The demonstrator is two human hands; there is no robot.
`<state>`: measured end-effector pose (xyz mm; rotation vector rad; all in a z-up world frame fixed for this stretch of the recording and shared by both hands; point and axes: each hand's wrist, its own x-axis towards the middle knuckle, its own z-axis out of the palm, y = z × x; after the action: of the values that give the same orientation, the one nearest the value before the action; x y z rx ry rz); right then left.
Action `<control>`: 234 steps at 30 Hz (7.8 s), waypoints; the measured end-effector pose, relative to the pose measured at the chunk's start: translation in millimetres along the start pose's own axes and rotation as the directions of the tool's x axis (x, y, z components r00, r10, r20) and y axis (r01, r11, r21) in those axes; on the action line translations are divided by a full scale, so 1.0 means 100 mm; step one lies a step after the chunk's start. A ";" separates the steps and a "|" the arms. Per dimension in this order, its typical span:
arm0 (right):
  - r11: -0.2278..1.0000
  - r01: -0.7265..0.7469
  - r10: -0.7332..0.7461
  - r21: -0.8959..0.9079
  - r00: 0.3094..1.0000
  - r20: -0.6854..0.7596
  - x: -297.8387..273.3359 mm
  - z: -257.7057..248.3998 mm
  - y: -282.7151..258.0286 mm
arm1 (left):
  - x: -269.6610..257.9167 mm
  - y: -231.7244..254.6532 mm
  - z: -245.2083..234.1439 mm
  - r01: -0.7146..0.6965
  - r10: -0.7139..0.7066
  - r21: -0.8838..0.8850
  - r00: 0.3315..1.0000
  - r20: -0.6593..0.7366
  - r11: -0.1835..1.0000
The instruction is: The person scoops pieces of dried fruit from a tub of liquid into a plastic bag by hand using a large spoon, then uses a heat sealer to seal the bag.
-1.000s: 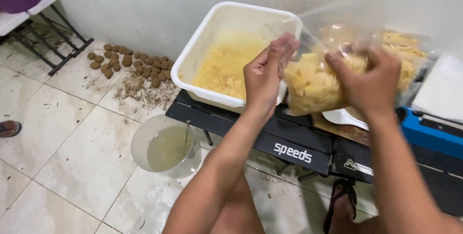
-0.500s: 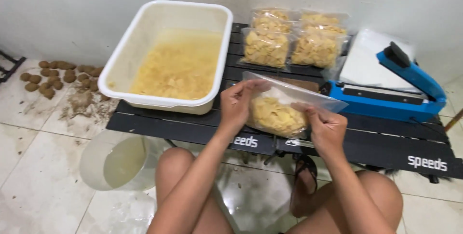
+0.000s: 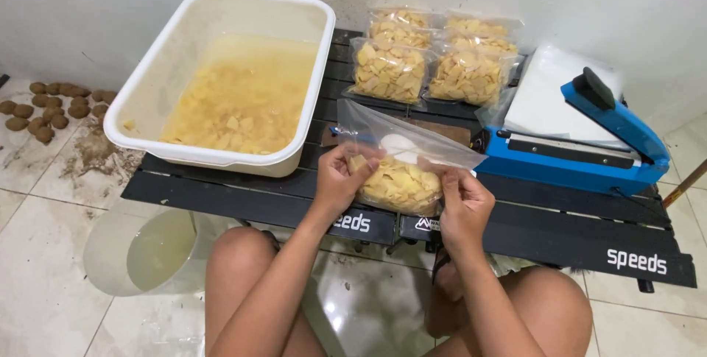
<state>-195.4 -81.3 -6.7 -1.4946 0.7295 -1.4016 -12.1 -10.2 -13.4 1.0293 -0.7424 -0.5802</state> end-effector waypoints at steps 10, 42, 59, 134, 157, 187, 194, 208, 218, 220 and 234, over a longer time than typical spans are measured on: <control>0.996 -0.026 0.032 0.082 0.997 -0.072 -0.04 0.18 -0.32 | -0.12 0.12 0.18 -0.078 0.104 0.134 0.973 -0.204 0.988; 0.954 -0.249 0.173 -0.165 0.911 -0.375 0.61 -1.57 -0.45 | -0.33 -0.03 2.05 0.263 -0.261 -0.057 0.965 0.040 0.963; 0.956 -0.235 0.134 -0.176 0.884 -0.448 0.55 -1.60 -0.63 | -1.04 -0.11 1.17 -0.654 0.130 0.699 0.751 0.648 0.290; 0.989 -0.150 0.134 -0.001 0.886 -0.444 0.93 -1.48 -0.49 | -1.55 -1.09 2.45 -0.830 0.211 0.439 0.524 0.825 0.345; 0.963 -0.201 0.250 0.182 0.917 -0.311 0.72 -1.67 -0.41 | -0.37 0.32 1.47 -0.043 -0.040 0.371 0.976 0.213 0.927; 0.984 -0.082 0.110 0.161 0.978 -0.176 0.61 -1.46 -0.38 | 0.03 1.02 1.32 -0.230 0.141 0.224 0.924 0.355 0.947; 0.986 -0.063 0.096 0.154 0.972 -0.215 0.60 -1.41 -0.39 | 0.16 1.29 0.88 -0.542 0.316 0.386 0.799 0.512 0.746; 0.979 -0.132 0.168 0.157 0.953 -0.250 0.55 -1.40 -0.38 | -0.20 0.64 0.95 -0.014 -0.137 0.385 0.922 0.361 0.923; 0.965 -0.166 0.209 0.202 0.954 -0.217 0.58 -1.39 -0.41 | 0.03 0.67 0.96 -0.197 0.069 0.271 0.906 0.418 0.942; 0.969 -0.168 0.210 0.182 0.948 -0.239 0.57 -1.40 -0.41 | 0.12 0.82 0.91 -0.249 0.138 0.274 0.919 0.369 0.929; 0.966 -0.148 0.201 0.213 0.947 -0.251 0.55 -1.42 -0.55 | -1.38 1.27 -1.08 0.045 0.379 0.841 0.879 -0.290 0.539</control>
<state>-333.4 -141.2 54.5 -1.0729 0.8481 -1.5089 -3.7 201.7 30.3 1.8812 -0.6902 0.2778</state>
